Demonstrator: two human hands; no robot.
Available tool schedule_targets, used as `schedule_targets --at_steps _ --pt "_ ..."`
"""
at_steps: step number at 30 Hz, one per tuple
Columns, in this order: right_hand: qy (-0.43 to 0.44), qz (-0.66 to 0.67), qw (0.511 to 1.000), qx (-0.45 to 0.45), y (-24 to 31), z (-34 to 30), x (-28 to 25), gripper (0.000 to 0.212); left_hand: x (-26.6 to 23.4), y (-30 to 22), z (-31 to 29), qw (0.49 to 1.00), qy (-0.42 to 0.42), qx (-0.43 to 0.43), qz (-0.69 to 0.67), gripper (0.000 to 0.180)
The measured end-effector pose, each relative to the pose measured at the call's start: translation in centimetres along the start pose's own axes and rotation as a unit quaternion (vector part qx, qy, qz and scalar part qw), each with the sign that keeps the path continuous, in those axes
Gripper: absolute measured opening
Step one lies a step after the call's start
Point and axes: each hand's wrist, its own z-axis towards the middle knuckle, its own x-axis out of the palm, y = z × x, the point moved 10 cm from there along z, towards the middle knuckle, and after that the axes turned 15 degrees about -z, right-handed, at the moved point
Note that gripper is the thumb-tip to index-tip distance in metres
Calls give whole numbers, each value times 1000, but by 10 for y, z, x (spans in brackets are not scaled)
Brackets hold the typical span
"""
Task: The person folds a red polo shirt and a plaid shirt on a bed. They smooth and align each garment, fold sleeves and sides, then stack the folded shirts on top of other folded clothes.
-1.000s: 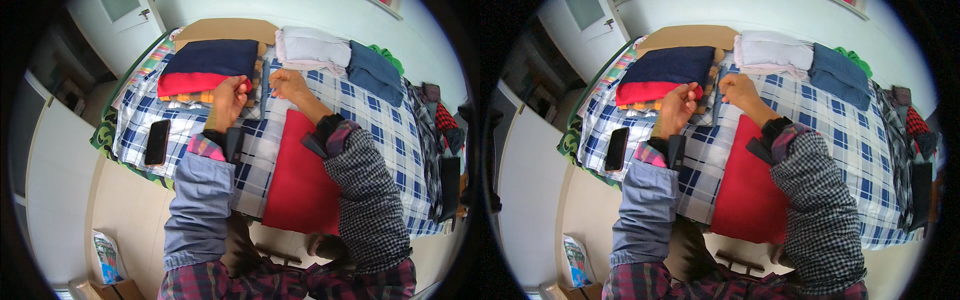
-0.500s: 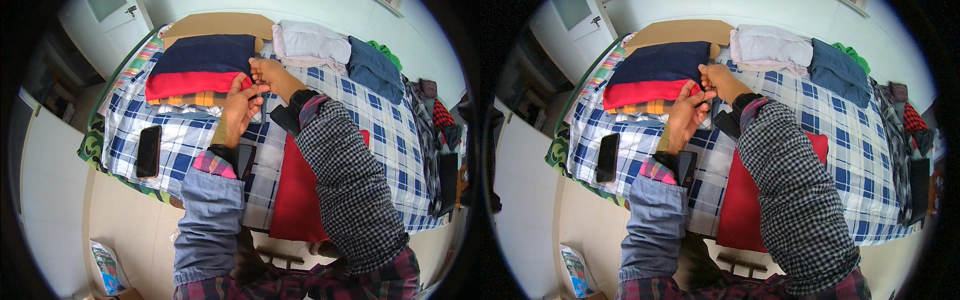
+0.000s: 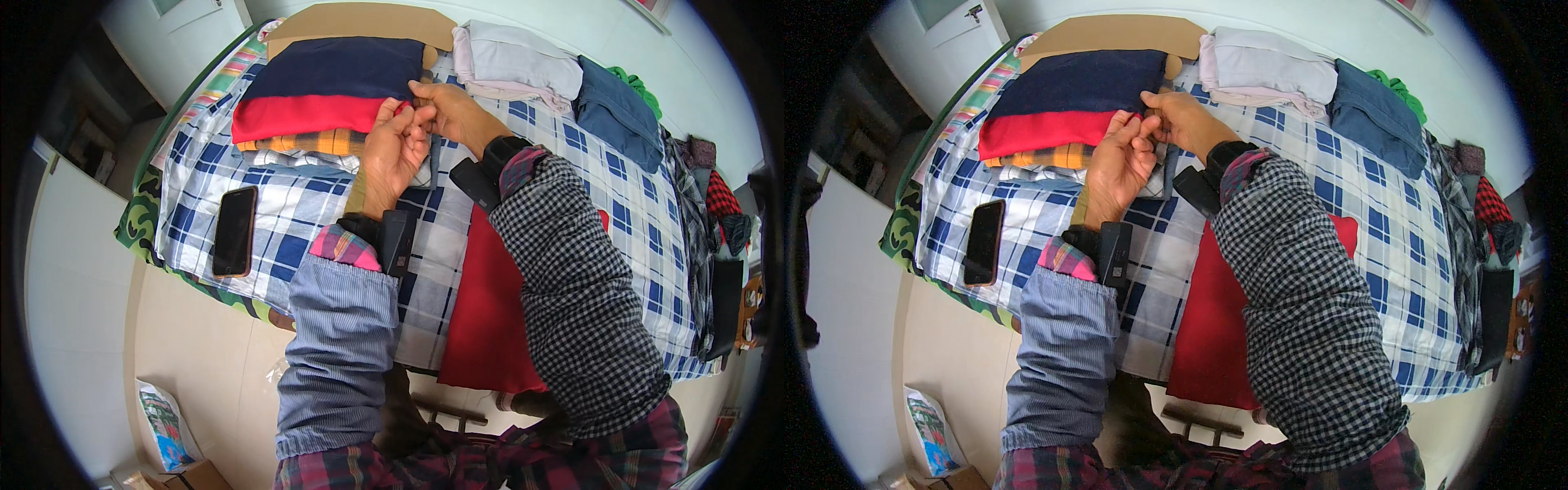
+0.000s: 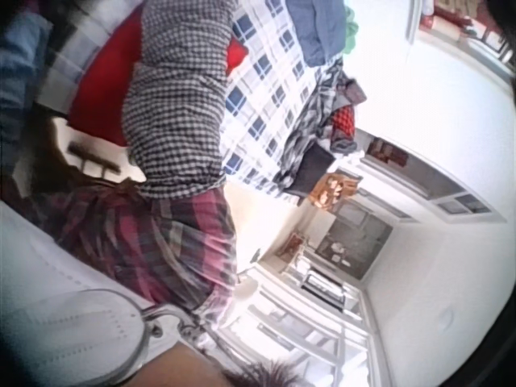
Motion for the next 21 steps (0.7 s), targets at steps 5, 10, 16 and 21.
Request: schedule_targets --at_steps 5,10,16,21 --pt "27 6 999 -18 5 2 7 18 -8 -7 -1 958 -68 24 278 6" --pt "27 1 1000 -6 4 -1 8 20 -2 -17 -5 921 -84 50 377 6" --pt "9 15 1000 -16 8 -1 4 22 6 -26 -9 850 -78 115 508 14" --pt "-18 19 1000 -12 15 4 2 22 38 -39 -29 613 -96 293 727 37"
